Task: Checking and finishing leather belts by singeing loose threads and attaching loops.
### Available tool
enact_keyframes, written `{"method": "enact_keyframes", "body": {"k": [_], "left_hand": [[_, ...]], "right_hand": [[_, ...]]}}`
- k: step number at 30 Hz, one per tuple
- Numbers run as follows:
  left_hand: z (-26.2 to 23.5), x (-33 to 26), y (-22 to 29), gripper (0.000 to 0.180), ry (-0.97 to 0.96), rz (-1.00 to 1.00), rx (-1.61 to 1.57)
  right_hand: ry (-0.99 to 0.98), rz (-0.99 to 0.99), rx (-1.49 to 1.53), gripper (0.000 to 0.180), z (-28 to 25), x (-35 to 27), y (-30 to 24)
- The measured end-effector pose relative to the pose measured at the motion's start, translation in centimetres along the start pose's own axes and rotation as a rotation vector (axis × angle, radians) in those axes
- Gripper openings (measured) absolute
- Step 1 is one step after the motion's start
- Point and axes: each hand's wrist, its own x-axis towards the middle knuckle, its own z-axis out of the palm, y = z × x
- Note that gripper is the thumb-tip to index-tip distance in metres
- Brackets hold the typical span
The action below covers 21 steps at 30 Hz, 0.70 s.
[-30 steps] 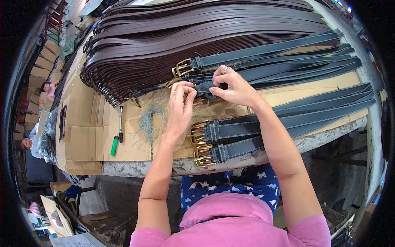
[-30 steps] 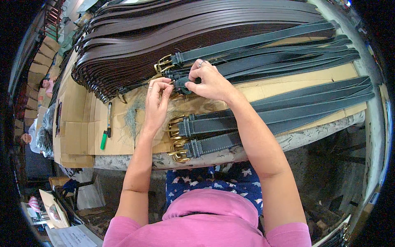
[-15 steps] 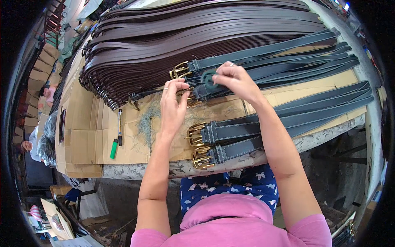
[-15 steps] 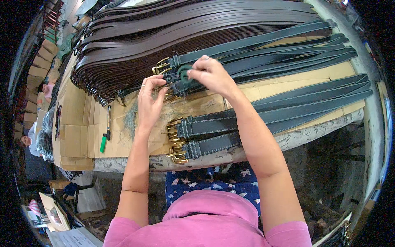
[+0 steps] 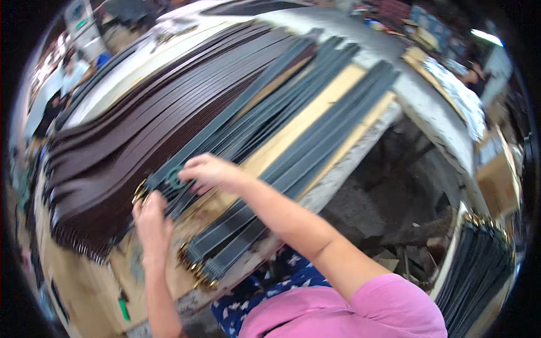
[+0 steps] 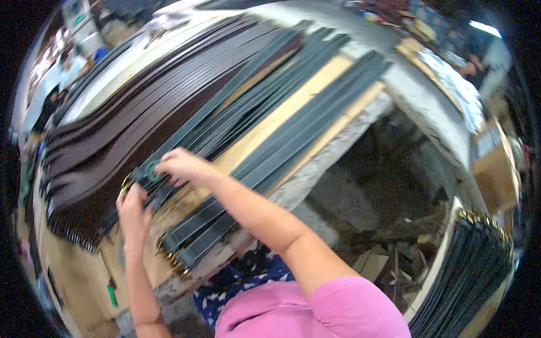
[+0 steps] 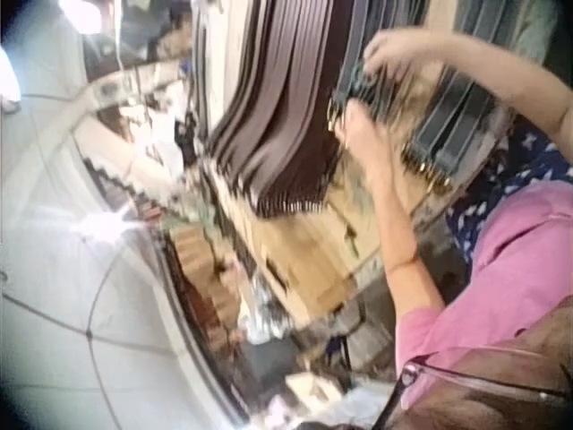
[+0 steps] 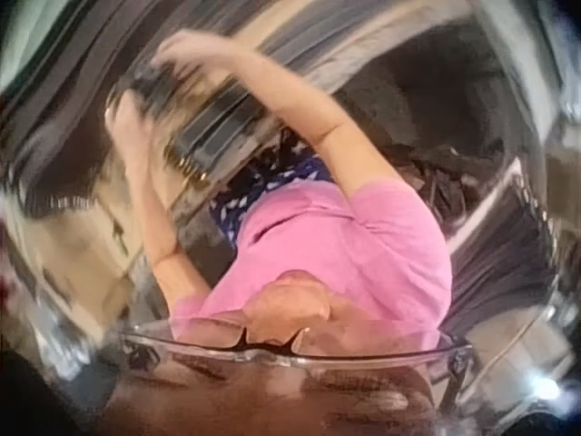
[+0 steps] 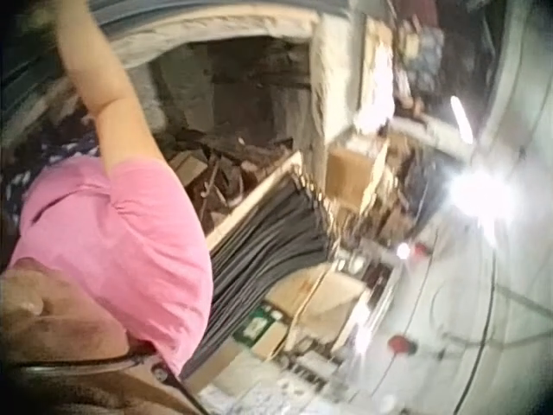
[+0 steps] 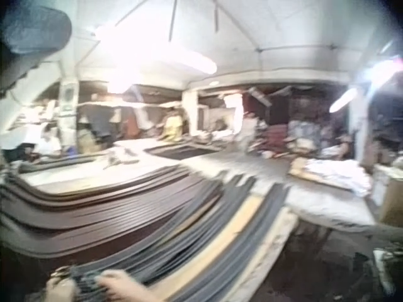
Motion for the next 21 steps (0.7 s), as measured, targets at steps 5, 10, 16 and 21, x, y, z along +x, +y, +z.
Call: {"method": "enact_keyframes", "body": {"k": [5, 10, 16, 21], "left_hand": [[-4.8, -1.3, 0.1, 0.029, 0.225, -0.039, -0.204], [-9.5, -7.4, -3.3, 0.025, 0.43, -0.136, -0.357], [-14.7, -15.7, -9.2, 0.044, 0.448, -0.169, -0.074], [-14.8, -19.3, -10.9, 0.054, 0.492, -0.19, -0.43]], "right_hand": [[0.41, -0.258, 0.401, 0.018, -4.8, -0.8, 1.1], [0.612, -0.507, 0.708, 0.02, -13.5, -1.8, -2.4], [0.88, -0.739, 0.595, 0.018, -19.9, -8.7, -14.2], [1.084, -0.971, 0.261, 0.028, -20.5, -15.3, -22.9]]}}
